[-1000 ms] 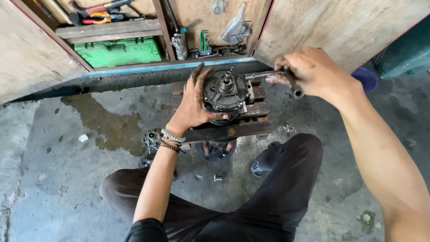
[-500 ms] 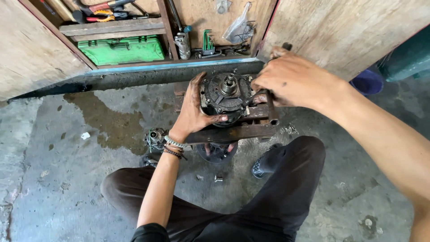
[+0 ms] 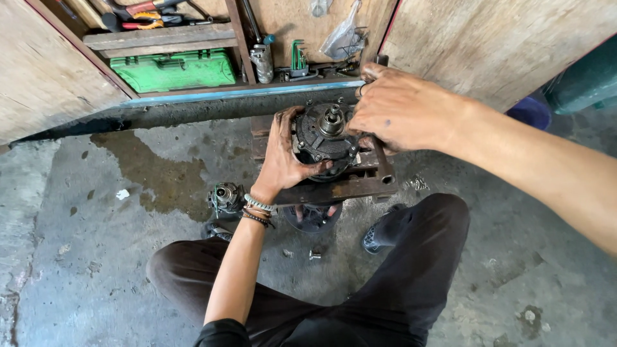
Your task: Disassembling a mechanical component using a socket wrench and hands on a workshop floor
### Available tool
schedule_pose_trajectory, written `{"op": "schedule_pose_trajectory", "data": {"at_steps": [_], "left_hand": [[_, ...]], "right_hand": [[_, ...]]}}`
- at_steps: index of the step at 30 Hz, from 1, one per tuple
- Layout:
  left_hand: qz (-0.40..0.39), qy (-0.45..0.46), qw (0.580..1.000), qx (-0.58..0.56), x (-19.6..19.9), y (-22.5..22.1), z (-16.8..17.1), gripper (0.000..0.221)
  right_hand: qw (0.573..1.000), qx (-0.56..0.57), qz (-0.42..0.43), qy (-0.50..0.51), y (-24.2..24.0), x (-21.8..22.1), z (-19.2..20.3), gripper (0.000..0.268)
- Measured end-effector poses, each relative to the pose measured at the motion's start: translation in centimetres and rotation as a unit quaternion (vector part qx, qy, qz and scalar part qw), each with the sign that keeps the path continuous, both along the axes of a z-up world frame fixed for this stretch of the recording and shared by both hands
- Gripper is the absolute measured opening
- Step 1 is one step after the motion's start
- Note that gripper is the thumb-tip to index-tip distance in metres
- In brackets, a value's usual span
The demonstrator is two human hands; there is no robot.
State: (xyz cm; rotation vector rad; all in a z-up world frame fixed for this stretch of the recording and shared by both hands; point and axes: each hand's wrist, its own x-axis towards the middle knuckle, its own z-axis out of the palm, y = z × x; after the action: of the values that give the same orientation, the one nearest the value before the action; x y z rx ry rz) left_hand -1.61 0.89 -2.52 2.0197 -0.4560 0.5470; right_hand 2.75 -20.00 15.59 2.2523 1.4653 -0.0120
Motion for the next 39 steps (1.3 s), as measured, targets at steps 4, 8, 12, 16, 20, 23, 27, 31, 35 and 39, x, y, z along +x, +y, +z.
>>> {"op": "schedule_pose_trajectory", "data": {"at_steps": [4, 8, 12, 16, 20, 23, 27, 31, 35, 39], "left_hand": [[0.005, 0.011, 1.0, -0.003, -0.2, -0.2, 0.1, 0.106], [0.005, 0.01, 1.0, -0.013, -0.3, -0.2, 0.2, 0.105], [0.001, 0.009, 1.0, -0.017, -0.5, -0.2, 0.3, 0.104], [0.001, 0.016, 1.0, -0.021, -0.2, -0.2, -0.2, 0.104], [-0.027, 0.029, 0.997, -0.071, 0.5, 0.0, -1.6, 0.112], [-0.027, 0.027, 0.997, -0.067, 0.5, -0.1, -1.7, 0.113], [-0.028, 0.019, 0.997, -0.066, 0.5, 0.0, -1.6, 0.113], [-0.018, 0.014, 0.998, -0.053, 0.8, -0.1, -1.9, 0.112], [-0.015, -0.004, 0.998, -0.055, 0.7, -0.1, -2.1, 0.112], [-0.009, 0.002, 0.998, -0.067, 0.5, -0.4, -1.7, 0.112]], "right_hand": [[0.998, 0.039, 0.041, 0.002, -1.0, 0.8, -0.9, 0.043], [0.997, 0.035, 0.063, 0.016, -1.5, 1.4, -1.6, 0.043], [0.988, 0.089, 0.118, 0.042, -2.3, 2.2, -1.9, 0.03], [0.994, 0.013, 0.11, 0.008, -1.1, 1.1, -0.2, 0.04], [0.975, -0.2, 0.083, -0.057, 1.1, -0.6, 2.3, 0.013], [0.968, -0.217, 0.105, -0.067, 1.2, -0.4, 2.2, 0.018], [0.965, -0.216, 0.132, -0.073, 1.2, -0.4, 2.5, 0.014], [0.961, -0.222, 0.149, -0.077, 0.8, 0.7, 1.4, 0.013], [0.969, -0.185, 0.141, -0.087, 0.1, 2.0, -0.8, 0.015], [0.978, -0.079, 0.182, -0.072, -1.5, 4.9, -4.9, 0.035]]}}
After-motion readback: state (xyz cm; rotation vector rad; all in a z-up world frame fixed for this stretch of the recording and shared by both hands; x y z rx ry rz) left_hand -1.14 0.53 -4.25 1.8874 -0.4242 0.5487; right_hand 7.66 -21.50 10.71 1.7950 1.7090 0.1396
